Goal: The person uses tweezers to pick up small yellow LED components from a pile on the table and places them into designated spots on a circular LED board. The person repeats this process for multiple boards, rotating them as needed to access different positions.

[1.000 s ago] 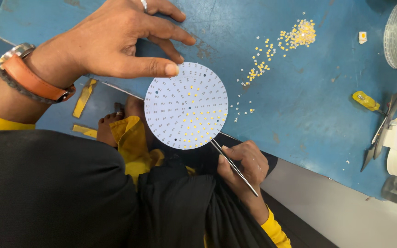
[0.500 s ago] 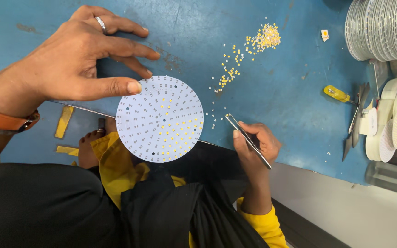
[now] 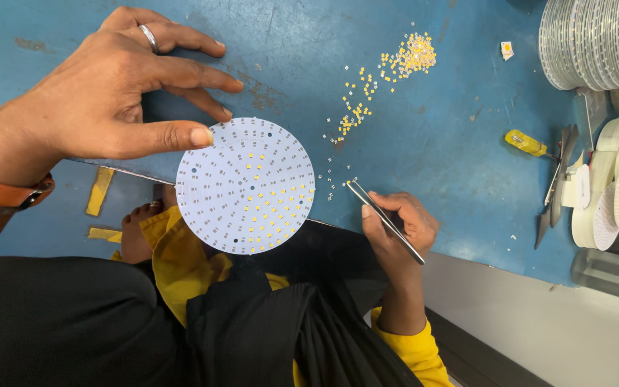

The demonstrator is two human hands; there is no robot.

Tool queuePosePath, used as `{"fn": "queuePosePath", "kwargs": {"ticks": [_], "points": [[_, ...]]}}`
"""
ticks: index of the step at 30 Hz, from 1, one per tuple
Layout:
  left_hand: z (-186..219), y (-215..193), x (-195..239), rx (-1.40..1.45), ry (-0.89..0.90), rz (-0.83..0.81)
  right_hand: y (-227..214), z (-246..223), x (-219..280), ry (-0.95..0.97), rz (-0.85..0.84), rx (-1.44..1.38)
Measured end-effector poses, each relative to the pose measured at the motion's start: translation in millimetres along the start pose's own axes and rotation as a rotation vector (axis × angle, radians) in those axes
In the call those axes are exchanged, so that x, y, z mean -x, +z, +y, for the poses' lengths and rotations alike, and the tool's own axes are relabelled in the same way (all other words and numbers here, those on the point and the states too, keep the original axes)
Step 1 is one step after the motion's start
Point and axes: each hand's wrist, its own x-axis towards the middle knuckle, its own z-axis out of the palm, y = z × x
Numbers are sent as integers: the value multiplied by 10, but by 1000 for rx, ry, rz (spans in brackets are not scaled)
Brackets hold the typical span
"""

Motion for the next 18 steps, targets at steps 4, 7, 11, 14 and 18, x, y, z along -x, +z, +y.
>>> {"fn": "queuePosePath", "kwargs": {"ticks": [4,7,11,14,18], "points": [[2,-4,-5,0,-1,-5,-7,12,-5,58,44,-11],[6,-5,-3,2,-5,-5,1,27,2,27,43,-1],[25,-14,-26,12,-7,-4,4,24,18,-4,10,25],[38,-26,-40,0,27,15,-1,-9,33,-3,26,26],[29,-38,11,164,-133,-43,8,-79,60,-119,-169,-172]]}}
